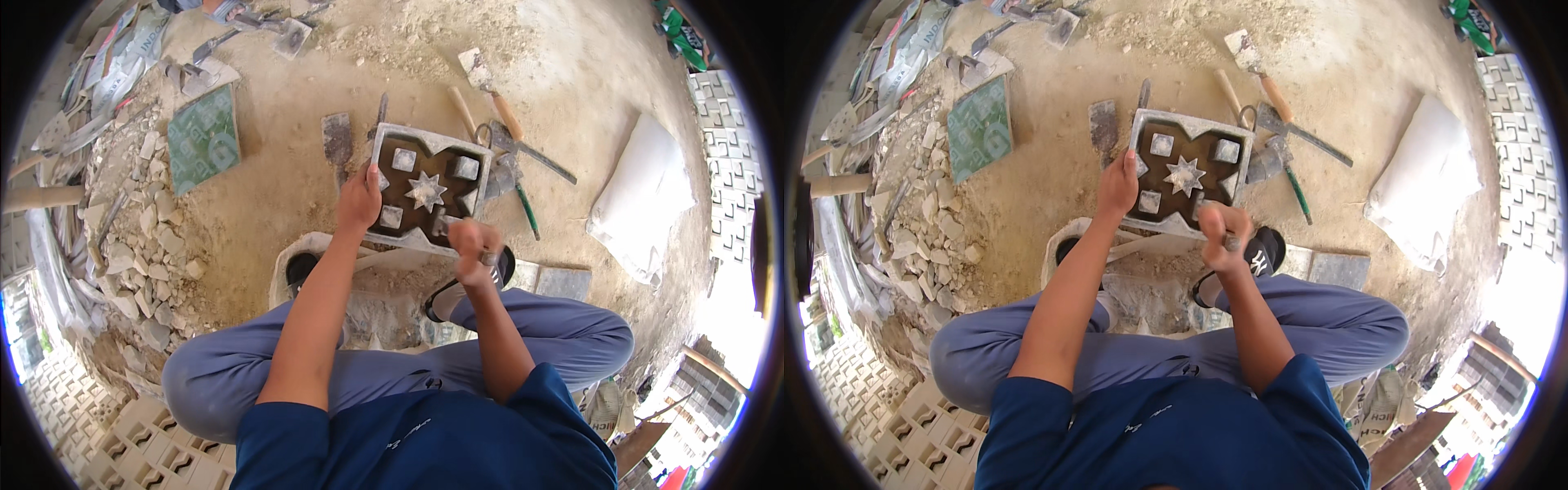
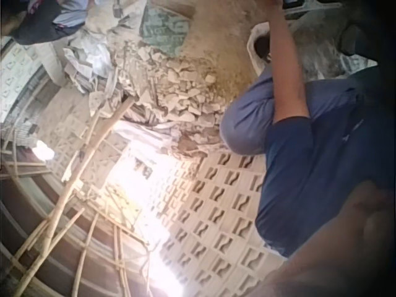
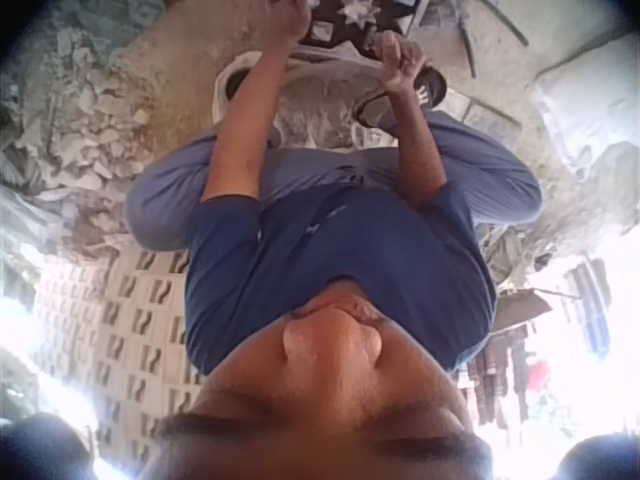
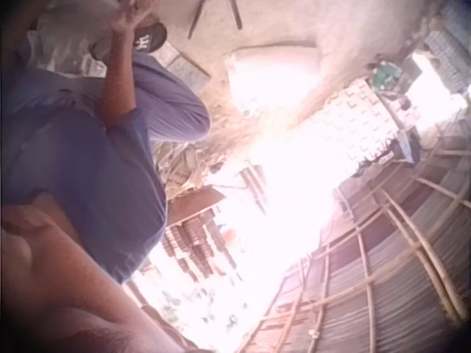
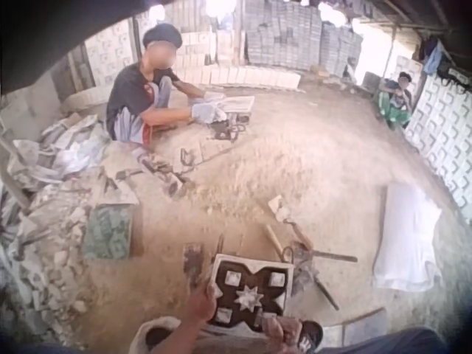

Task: The person carves a star pattern into a square stone tile using a chisel and a hammer, while adding light-colored sand or powder to the indentations.

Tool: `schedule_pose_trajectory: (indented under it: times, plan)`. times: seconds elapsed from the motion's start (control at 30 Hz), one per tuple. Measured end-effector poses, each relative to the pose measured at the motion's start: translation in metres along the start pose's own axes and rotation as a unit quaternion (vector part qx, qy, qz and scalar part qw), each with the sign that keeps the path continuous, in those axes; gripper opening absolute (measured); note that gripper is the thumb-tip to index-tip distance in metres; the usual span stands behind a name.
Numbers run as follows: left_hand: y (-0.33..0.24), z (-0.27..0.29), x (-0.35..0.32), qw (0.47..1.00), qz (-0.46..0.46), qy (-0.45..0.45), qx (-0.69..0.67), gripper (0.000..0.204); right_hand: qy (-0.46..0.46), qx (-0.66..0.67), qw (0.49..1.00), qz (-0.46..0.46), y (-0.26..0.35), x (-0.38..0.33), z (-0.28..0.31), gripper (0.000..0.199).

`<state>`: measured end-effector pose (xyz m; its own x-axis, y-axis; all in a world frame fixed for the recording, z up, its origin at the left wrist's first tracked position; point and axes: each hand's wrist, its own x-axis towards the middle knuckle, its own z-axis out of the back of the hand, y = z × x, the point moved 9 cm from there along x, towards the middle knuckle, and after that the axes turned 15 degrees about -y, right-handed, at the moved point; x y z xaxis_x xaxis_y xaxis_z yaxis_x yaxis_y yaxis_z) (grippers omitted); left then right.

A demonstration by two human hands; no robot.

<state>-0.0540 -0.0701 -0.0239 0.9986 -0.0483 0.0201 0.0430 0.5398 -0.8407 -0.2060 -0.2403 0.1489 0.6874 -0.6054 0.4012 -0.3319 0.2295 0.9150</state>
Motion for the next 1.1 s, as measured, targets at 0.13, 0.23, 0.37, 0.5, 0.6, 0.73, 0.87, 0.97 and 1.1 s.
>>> schedule_pose_trajectory:
  times: [0.13, 0.23, 0.37, 0.5, 0.6, 0.73, 0.87, 0.97, 1.1]
  plan:
    - [0.001, -0.006, -0.004, 0.999, 0.015, 0.009, 0.044, 0.051, 0.060, -0.115, 0.982, -0.139, -0.031, -0.002, -0.004, 0.048]
    - [0.001, -0.007, -0.005, 0.999, 0.037, 0.005, 0.019, 0.051, -0.058, -0.059, 0.993, -0.086, -0.022, -0.002, 0.010, 0.047]
    - [0.000, -0.006, -0.004, 0.999, 0.032, 0.013, 0.036, 0.053, -0.006, 0.006, 0.988, -0.157, -0.033, -0.004, 0.007, 0.046]
    - [0.001, -0.003, -0.003, 0.999, 0.026, 0.009, 0.037, 0.053, -0.030, 0.004, 0.995, -0.091, -0.013, 0.005, 0.011, 0.046]
    - [0.006, -0.003, -0.002, 0.998, 0.024, 0.004, 0.062, 0.053, -0.041, 0.034, 0.985, -0.163, -0.027, 0.008, 0.009, 0.047]
    - [-0.005, -0.008, -0.004, 0.999, 0.030, 0.018, 0.033, 0.057, -0.047, -0.076, 0.994, -0.065, -0.032, 0.002, 0.012, 0.049]
    - [-0.001, -0.006, -0.004, 0.999, 0.017, 0.009, 0.035, 0.054, -0.102, -0.002, 0.986, -0.128, -0.011, 0.002, 0.012, 0.048]
    - [-0.002, -0.004, -0.001, 0.999, 0.011, 0.006, 0.037, 0.054, -0.065, -0.043, 0.992, -0.101, -0.020, -0.001, 0.007, 0.048]
    - [-0.006, -0.005, -0.003, 0.999, 0.006, 0.009, 0.032, 0.052, -0.042, -0.034, 0.990, -0.131, -0.019, -0.010, 0.006, 0.047]
